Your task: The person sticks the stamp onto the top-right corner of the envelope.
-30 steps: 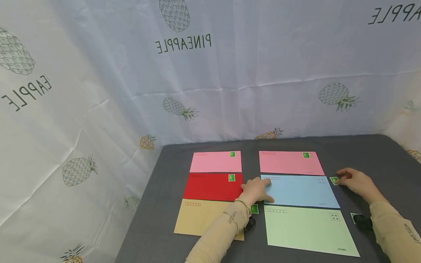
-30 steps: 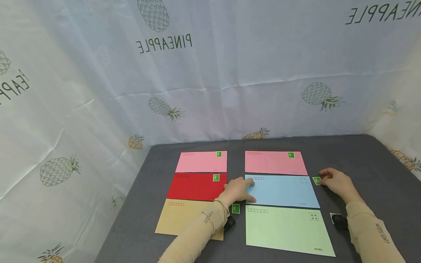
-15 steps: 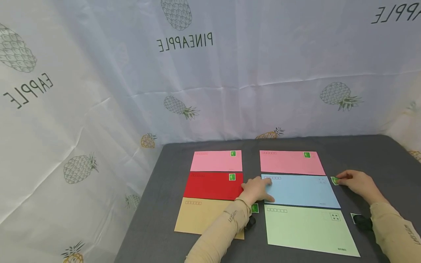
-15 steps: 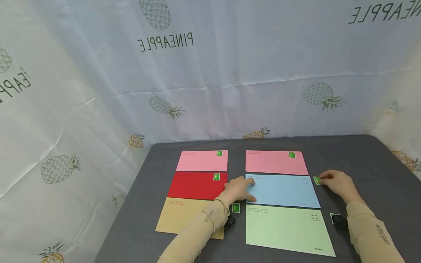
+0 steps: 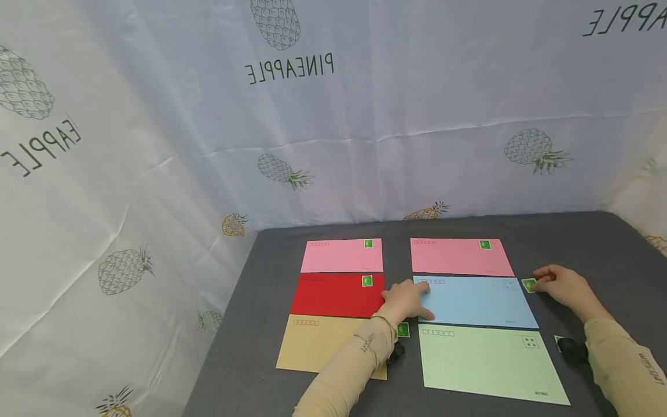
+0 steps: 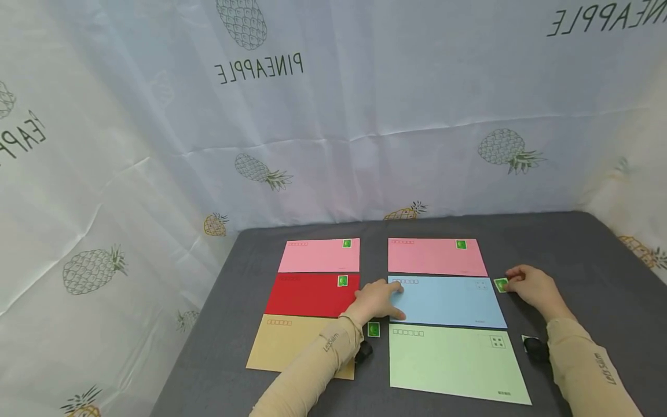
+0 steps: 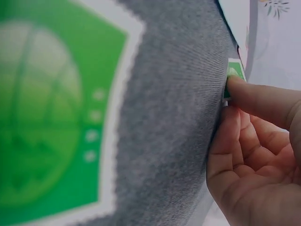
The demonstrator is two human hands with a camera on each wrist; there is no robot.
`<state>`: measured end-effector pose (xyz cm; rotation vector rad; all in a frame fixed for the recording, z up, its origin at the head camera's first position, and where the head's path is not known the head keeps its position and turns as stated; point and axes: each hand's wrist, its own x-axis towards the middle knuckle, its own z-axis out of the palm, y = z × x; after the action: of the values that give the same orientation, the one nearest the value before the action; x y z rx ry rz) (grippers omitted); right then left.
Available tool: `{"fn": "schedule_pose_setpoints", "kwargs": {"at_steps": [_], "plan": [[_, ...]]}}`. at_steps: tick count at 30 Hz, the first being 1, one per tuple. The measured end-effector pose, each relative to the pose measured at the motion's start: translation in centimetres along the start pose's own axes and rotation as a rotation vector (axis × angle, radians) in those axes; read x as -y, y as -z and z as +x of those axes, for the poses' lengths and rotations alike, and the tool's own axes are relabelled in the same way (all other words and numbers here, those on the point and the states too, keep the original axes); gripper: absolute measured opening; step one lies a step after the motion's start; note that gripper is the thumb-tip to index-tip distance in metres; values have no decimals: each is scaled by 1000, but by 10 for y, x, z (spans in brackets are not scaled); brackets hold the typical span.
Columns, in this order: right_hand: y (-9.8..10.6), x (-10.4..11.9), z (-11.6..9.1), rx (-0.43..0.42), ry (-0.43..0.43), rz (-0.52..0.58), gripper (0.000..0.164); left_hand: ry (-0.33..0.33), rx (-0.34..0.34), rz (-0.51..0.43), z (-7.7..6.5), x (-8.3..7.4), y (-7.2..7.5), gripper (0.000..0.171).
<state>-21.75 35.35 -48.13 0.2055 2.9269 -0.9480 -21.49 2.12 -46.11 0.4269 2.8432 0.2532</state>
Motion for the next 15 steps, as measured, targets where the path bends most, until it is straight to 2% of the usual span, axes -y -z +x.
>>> {"fn": "schedule_pose_setpoints", "kwargs": {"at_steps": [8, 15], "plan": [[2, 0, 1, 18, 10, 32, 40, -5, 1, 0, -1, 0, 1, 58], [8, 7, -2, 28, 17, 109, 55, -4, 2, 5, -2, 0, 1, 58]]}}
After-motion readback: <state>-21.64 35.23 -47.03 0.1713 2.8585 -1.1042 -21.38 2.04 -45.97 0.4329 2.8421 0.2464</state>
